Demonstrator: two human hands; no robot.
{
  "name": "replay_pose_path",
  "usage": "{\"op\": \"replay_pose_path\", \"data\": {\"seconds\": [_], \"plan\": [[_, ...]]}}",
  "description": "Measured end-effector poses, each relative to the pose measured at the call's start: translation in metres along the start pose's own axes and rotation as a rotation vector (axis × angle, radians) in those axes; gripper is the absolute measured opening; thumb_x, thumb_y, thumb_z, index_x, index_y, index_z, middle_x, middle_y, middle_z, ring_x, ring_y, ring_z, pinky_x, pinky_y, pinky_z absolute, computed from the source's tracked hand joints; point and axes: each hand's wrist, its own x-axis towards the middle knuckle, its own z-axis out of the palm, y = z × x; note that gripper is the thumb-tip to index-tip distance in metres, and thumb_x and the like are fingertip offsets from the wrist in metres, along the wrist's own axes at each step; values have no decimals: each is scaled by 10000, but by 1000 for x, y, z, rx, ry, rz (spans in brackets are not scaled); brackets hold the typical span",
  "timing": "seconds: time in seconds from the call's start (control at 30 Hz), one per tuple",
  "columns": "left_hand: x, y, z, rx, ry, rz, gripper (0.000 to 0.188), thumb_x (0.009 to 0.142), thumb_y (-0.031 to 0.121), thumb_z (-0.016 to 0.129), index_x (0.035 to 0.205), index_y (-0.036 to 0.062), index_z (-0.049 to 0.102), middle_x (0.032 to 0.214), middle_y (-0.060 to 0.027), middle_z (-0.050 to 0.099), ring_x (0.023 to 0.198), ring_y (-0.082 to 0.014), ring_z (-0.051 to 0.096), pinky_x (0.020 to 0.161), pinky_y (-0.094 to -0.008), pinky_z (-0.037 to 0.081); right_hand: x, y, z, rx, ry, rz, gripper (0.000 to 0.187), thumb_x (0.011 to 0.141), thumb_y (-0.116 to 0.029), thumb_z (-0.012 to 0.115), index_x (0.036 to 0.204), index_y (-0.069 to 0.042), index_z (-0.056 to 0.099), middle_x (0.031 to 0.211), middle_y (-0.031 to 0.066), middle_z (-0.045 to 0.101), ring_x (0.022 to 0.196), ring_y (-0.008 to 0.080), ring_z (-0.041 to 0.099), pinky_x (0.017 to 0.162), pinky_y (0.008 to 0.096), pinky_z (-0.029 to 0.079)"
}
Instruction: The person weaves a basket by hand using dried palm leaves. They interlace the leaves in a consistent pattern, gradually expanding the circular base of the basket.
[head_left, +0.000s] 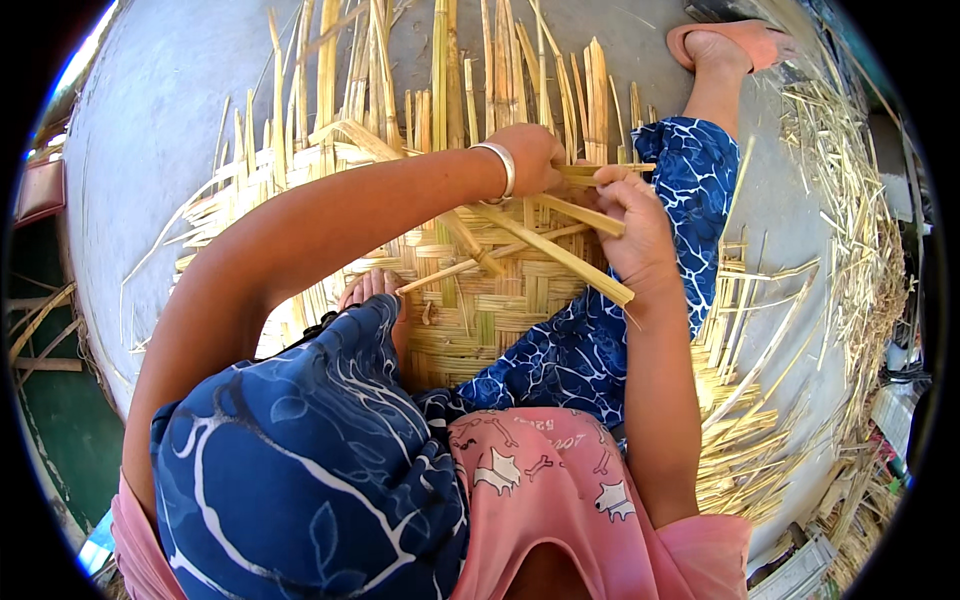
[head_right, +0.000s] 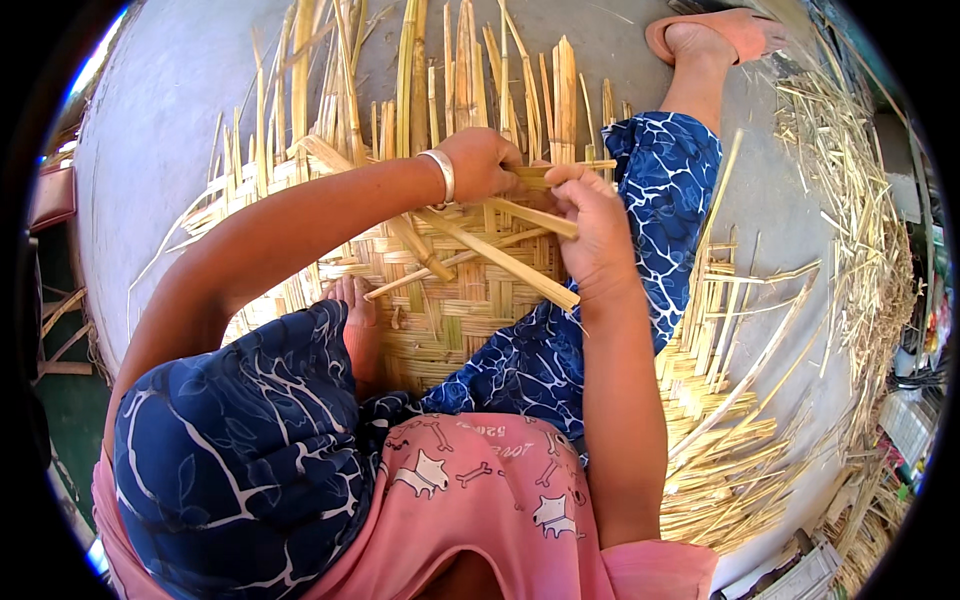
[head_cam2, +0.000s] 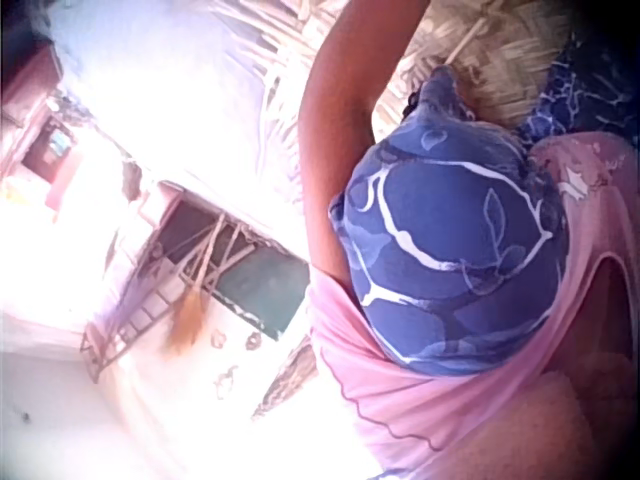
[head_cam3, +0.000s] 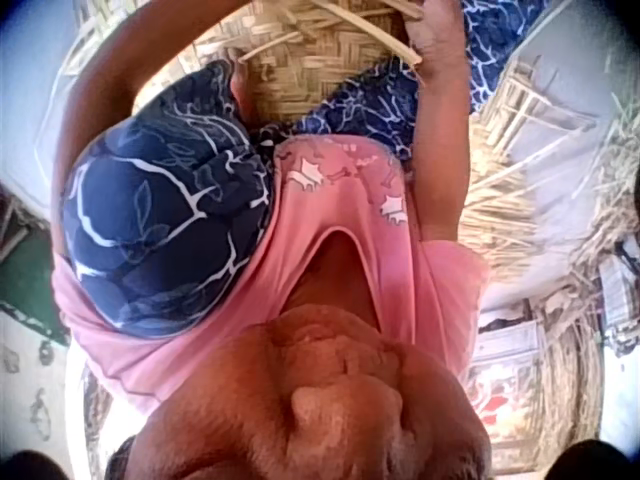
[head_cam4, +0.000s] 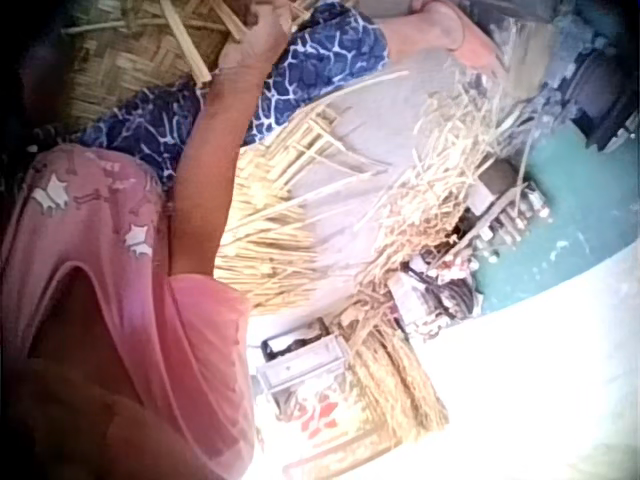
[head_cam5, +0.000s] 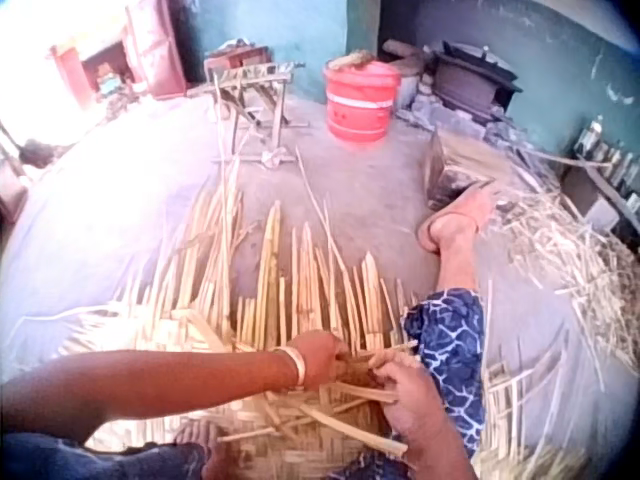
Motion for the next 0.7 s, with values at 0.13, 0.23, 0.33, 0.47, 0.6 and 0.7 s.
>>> {"op": "replay_pose_path", "data": {"seconds": [0.13,0.23,0.33,0.47,0.6,0.7], "plan": [[-5,8,1,-23,87,-146,277,742,326,618,873,91,683,815,-157,641,797,-316,609,716,-389,481,31,-25,-8,-234,156,-153,132,729,5,475,823,-26,563,889,62,597,664,123,486,621,228,394],[-5,6,6,-86,234,-191,258,733,310,642,838,76,677,723,-148,627,680,-294,602,650,-369,477,69,-36,-25,-575,190,-182,236,723,-63,538,935,30,582,829,73,602,679,157,513,635,276,414],[-9,7,8,-216,319,-251,256,734,294,652,830,58,671,658,-135,619,608,-255,606,604,-346,478,86,-35,-16,-1000,202,-127,341,768,-112,559,1059,63,538,897,72,587,762,133,517,674,227,407],[-11,9,8,-388,319,-293,238,754,256,625,868,52,673,654,-127,628,608,-224,621,614,-331,491,109,-37,-24,-1266,78,-151,374,748,-171,640,1048,40,563,872,54,612,707,136,546,643,237,428],[-16,6,10,-464,336,-315,224,761,249,613,865,61,677,659,-129,636,633,-237,630,642,-336,495,95,-63,-11,-881,-95,89,277,757,-219,671,960,-45,598,792,27,617,724,114,581,667,263,468],[-17,6,9,-540,305,-350,220,756,246,616,855,60,676,677,-139,634,650,-256,625,650,-343,493,88,-52,-8,-637,-206,-14,277,754,-133,668,995,-31,578,836,39,613,730,122,578,684,246,473]]}}
